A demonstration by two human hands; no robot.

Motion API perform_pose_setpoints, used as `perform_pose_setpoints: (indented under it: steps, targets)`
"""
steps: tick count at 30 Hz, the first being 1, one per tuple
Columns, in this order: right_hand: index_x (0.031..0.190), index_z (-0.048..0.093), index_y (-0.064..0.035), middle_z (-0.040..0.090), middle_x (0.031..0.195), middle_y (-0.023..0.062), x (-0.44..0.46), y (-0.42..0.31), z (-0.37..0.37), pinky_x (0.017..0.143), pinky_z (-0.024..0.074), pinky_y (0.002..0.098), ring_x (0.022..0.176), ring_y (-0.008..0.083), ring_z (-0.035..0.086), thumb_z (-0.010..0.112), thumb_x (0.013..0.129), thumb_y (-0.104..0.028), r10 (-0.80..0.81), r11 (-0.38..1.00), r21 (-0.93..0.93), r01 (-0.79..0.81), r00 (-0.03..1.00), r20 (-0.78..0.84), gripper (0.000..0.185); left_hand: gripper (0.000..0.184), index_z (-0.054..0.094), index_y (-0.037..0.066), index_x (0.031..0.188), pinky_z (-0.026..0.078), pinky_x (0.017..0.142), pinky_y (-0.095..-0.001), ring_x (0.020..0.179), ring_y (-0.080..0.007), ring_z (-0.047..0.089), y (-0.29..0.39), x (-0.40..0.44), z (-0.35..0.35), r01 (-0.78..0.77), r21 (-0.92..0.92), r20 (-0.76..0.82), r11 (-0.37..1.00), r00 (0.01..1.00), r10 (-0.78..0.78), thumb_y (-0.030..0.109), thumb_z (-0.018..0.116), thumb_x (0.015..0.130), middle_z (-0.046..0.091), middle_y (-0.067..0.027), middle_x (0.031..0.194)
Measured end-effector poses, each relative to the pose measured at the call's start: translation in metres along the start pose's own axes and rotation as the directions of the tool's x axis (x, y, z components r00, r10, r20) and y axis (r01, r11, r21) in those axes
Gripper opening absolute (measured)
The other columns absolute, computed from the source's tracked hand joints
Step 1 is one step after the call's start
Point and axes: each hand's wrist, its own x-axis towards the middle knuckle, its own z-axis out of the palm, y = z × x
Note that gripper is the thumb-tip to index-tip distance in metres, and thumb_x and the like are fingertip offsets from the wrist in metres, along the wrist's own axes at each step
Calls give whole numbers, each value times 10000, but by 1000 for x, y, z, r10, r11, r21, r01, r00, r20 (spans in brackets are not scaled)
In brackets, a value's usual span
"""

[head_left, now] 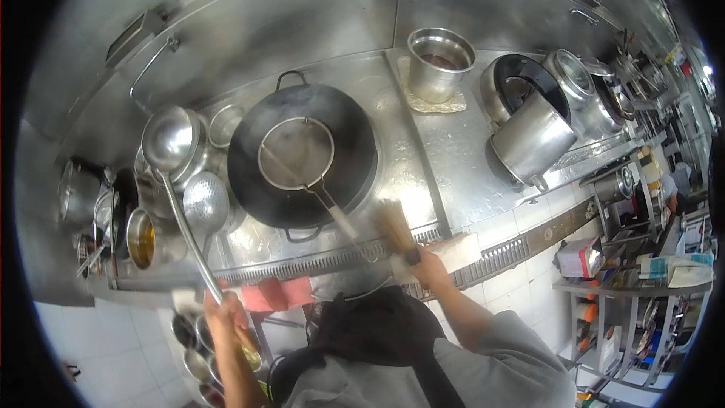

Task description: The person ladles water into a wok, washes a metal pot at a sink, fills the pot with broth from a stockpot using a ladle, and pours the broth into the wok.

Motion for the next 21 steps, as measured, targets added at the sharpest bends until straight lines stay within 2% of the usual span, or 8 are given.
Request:
perform_pose_setpoints:
  steps: [3, 5, 7, 9, 13, 17, 19, 21]
  targets:
    - [1314, 551, -33, 680, 1060, 251, 8, 24, -55, 851, 528, 395, 978, 323, 683, 713, 661, -150, 32, 962, 275, 1, 993, -115, 684, 332, 465, 77, 1163, 339, 293, -253, 371, -100, 373, -14, 0, -5, 0, 6, 1, 1000, 1000, 0, 62, 593, 857, 371, 6, 582]
    - [1319, 556, -41, 686, 1066, 234, 41, 51, -101, 826, 529, 377, 971, 296, 686, 700, 657, -146, 84, 960, 281, -18, 971, -225, 685, 337, 462, 78, 1161, 342, 292, -258, 365, -104, 370, -19, -1, -4, -30, 24, 12, 999, 999, 30, 64, 598, 853, 373, 2, 581]
    - [1242, 593, -73, 685, 1010, 239, 85, 54, -145, 813, 529, 420, 959, 379, 670, 669, 721, -137, -10, 974, 192, 117, 875, -484, 531, 337, 459, 74, 1159, 339, 289, -257, 361, -101, 365, -21, 0, 6, -27, 19, -15, 999, 1000, 28, 69, 598, 852, 376, 3, 585]
    - [1242, 585, -70, 683, 993, 243, 135, 36, -193, 800, 524, 467, 951, 410, 655, 666, 745, -131, 54, 998, 56, -28, 836, -546, 507, 324, 462, 72, 1157, 335, 287, -245, 368, -93, 370, -21, 1, 18, -22, 34, -56, 999, 998, 24, 64, 588, 859, 378, 5, 593]
    - [1186, 600, -53, 666, 1017, 253, 208, 49, -210, 817, 511, 481, 978, 410, 637, 634, 784, -193, 157, 974, -61, -218, 842, -516, 427, 335, 447, 24, 1134, 310, 290, -238, 351, -106, 374, -12, -4, 59, -7, -29, -152, 1000, 988, 2, 40, 543, 813, 395, 0, 551]
    - [1239, 607, -130, 662, 998, 245, 145, 39, -189, 875, 511, 482, 976, 424, 630, 685, 708, -150, 14, 972, -233, -41, 993, -114, 537, 338, 447, 22, 1140, 319, 292, -239, 362, -105, 390, -15, -3, 58, -5, 18, -127, 1000, 992, 8, 67, 550, 821, 393, -1, 568]
    - [1278, 599, -158, 658, 1013, 249, 101, 41, -195, 884, 504, 477, 989, 422, 626, 692, 680, -147, -222, 957, -180, 227, 974, 47, 606, 306, 467, 65, 1148, 352, 294, -241, 382, -94, 397, -22, -1, 50, 3, 41, -107, 999, 994, 2, 75, 578, 863, 390, -3, 607]
    - [1301, 585, -166, 655, 1013, 255, 105, 31, -205, 883, 504, 476, 994, 422, 624, 696, 672, -146, -148, 984, -98, 151, 988, 38, 639, 312, 467, 62, 1145, 354, 295, -247, 381, -100, 399, -19, -2, 54, -2, 51, -100, 999, 995, 7, 83, 585, 857, 392, -7, 606]
